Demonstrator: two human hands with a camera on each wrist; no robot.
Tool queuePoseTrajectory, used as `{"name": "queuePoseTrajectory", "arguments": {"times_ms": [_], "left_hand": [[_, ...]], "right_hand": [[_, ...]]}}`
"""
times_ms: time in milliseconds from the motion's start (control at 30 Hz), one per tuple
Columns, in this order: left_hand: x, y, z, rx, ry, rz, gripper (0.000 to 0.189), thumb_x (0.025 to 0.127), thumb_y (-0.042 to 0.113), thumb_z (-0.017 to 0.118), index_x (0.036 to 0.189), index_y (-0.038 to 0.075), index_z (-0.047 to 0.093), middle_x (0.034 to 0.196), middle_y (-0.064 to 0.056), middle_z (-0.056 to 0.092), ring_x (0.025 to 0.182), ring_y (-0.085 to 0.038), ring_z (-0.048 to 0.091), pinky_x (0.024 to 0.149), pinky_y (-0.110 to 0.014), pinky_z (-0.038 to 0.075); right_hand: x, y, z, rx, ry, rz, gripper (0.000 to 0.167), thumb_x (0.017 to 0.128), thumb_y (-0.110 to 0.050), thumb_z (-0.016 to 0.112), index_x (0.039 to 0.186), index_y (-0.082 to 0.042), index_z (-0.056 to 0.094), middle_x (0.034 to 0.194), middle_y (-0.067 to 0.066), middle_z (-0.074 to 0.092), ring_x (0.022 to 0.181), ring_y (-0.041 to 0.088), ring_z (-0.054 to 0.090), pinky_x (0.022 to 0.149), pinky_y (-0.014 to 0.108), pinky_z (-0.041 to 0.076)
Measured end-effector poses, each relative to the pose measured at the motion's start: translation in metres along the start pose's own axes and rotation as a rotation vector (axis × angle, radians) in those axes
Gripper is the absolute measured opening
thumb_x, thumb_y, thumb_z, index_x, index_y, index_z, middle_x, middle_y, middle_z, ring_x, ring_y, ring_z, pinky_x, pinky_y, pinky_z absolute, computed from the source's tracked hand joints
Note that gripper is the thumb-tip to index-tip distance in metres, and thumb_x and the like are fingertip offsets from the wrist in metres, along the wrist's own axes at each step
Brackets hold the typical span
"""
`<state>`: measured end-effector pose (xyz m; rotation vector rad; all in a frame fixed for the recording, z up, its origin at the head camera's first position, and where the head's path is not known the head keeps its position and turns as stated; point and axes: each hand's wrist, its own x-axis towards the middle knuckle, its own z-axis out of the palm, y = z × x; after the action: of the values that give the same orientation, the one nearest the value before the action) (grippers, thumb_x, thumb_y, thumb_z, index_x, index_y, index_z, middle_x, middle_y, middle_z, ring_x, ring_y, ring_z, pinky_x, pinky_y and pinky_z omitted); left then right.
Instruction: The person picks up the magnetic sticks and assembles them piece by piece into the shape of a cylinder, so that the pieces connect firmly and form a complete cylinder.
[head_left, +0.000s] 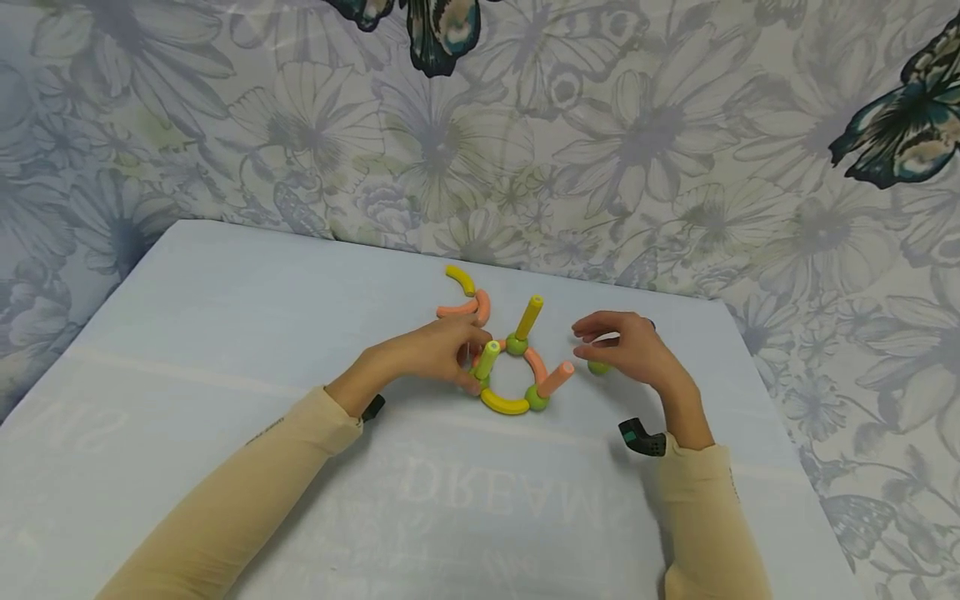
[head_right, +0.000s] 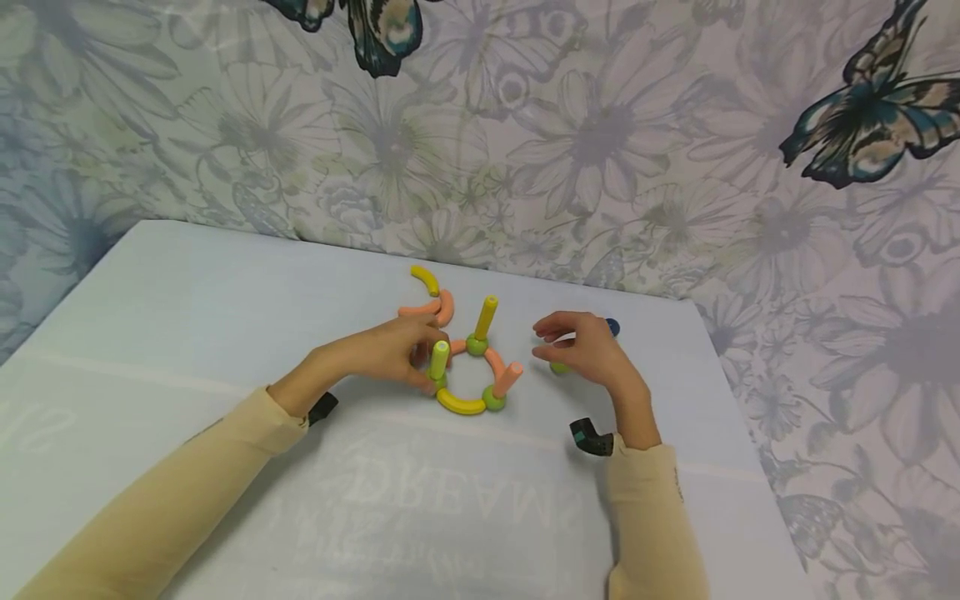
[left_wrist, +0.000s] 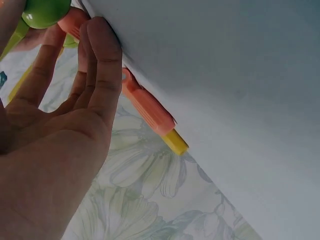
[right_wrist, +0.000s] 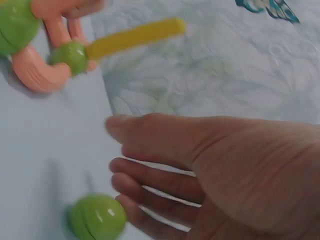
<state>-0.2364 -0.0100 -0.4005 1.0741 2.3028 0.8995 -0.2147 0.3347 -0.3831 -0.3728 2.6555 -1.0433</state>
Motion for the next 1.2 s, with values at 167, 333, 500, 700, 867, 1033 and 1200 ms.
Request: {"name": "queuePoseTrajectory", "arguments": {"times_ms": [167, 333, 500, 700, 867, 1033, 1200], "left_hand": [[-0.001, -0.003, -0.002, -0.041, -0.018, 0.006, 0.034, 0.078, 0.020, 0.095, 0.097, 0.018, 0.067, 0.101, -0.010, 0.066, 0.080, -0.016, 0.058, 0.073, -0.029, 0.049], [-0.001, -0.006, -0.005, -0.068, -0.035, 0.022, 0.034, 0.078, 0.019, 0.095, 0.095, 0.018, 0.065, 0.102, -0.010, 0.065, 0.084, -0.019, 0.061, 0.075, -0.030, 0.051], [0.000, -0.010, -0.004, -0.071, -0.037, 0.044, 0.034, 0.079, 0.020, 0.095, 0.096, 0.017, 0.065, 0.105, -0.010, 0.064, 0.085, -0.018, 0.061, 0.077, -0.030, 0.052], [0.001, -0.013, -0.003, -0.078, -0.041, 0.042, 0.034, 0.079, 0.021, 0.095, 0.097, 0.018, 0.066, 0.105, -0.009, 0.064, 0.084, -0.016, 0.060, 0.076, -0.029, 0.052], [-0.001, -0.012, -0.001, -0.066, -0.037, 0.038, 0.035, 0.079, 0.020, 0.095, 0.096, 0.014, 0.065, 0.106, -0.010, 0.064, 0.083, -0.016, 0.061, 0.076, -0.029, 0.052], [-0.001, -0.011, -0.001, -0.053, -0.036, 0.035, 0.036, 0.079, 0.020, 0.095, 0.097, 0.012, 0.065, 0.106, -0.010, 0.064, 0.085, -0.017, 0.061, 0.077, -0.030, 0.052], [-0.001, -0.012, 0.001, -0.051, -0.033, 0.040, 0.036, 0.080, 0.020, 0.095, 0.097, 0.011, 0.064, 0.107, -0.010, 0.063, 0.085, -0.018, 0.061, 0.077, -0.030, 0.052]], "right_hand": [[-0.010, 0.015, -0.018, -0.013, -0.090, 0.061, 0.049, 0.091, -0.021, 0.084, 0.135, -0.006, 0.068, 0.135, 0.013, 0.069, 0.124, 0.030, 0.063, 0.108, 0.049, 0.051], [-0.011, 0.023, -0.020, -0.064, -0.127, 0.062, 0.044, 0.090, -0.016, 0.085, 0.130, -0.006, 0.072, 0.126, 0.011, 0.073, 0.117, 0.028, 0.065, 0.100, 0.039, 0.053], [-0.007, 0.025, -0.016, -0.100, -0.082, 0.060, 0.033, 0.087, -0.016, 0.087, 0.119, -0.010, 0.077, 0.115, 0.008, 0.075, 0.109, 0.026, 0.067, 0.093, 0.035, 0.052], [-0.004, 0.023, -0.009, -0.064, 0.032, 0.083, 0.032, 0.089, -0.023, 0.086, 0.119, -0.015, 0.076, 0.116, 0.007, 0.075, 0.111, 0.026, 0.070, 0.091, 0.037, 0.054], [-0.001, 0.013, -0.002, 0.018, 0.156, 0.012, 0.035, 0.093, -0.028, 0.083, 0.123, -0.014, 0.073, 0.119, 0.006, 0.076, 0.111, 0.023, 0.072, 0.091, 0.030, 0.059], [0.002, -0.008, 0.008, 0.186, 0.317, -0.101, 0.037, 0.093, -0.022, 0.083, 0.126, -0.011, 0.072, 0.124, 0.009, 0.073, 0.113, 0.016, 0.071, 0.091, 0.020, 0.058], [0.004, -0.032, 0.020, 0.349, 0.494, -0.236, 0.038, 0.093, -0.009, 0.081, 0.129, -0.005, 0.071, 0.128, 0.013, 0.072, 0.116, 0.011, 0.070, 0.094, 0.022, 0.058]]}}
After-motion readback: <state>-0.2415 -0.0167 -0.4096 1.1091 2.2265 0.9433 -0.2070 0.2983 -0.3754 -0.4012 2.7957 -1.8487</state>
